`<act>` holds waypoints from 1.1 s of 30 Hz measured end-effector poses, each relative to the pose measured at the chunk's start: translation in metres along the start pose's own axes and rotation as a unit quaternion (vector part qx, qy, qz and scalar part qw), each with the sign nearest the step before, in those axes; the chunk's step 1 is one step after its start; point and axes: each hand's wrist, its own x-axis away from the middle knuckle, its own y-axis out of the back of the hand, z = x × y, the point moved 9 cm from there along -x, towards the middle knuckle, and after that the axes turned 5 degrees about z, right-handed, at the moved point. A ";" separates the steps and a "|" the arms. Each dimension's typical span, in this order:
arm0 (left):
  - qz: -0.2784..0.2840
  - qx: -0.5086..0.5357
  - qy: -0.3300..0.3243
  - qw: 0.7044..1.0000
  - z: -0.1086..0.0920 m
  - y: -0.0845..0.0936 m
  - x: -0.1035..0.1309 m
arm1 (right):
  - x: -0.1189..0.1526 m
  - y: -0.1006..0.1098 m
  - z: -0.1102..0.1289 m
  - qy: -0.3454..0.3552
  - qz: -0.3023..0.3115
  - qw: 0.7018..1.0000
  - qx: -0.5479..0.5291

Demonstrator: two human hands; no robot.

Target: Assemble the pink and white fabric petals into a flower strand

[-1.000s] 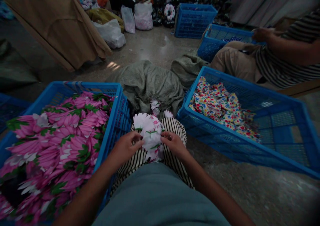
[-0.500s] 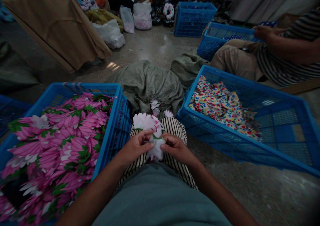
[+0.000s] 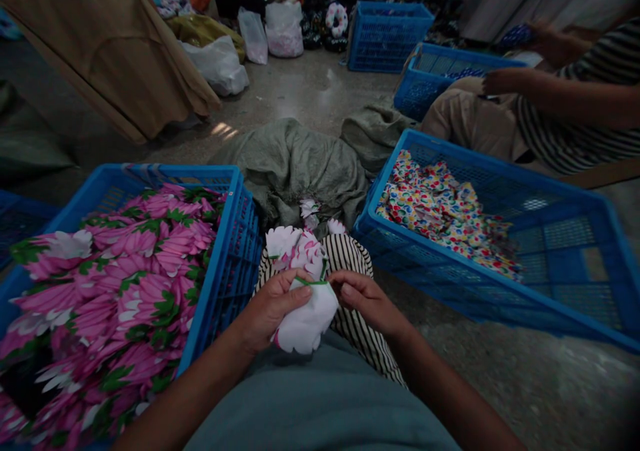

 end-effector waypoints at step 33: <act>-0.071 0.045 0.000 0.996 0.010 0.011 -0.004 | 0.016 0.032 -0.009 -0.041 -0.174 0.984 0.021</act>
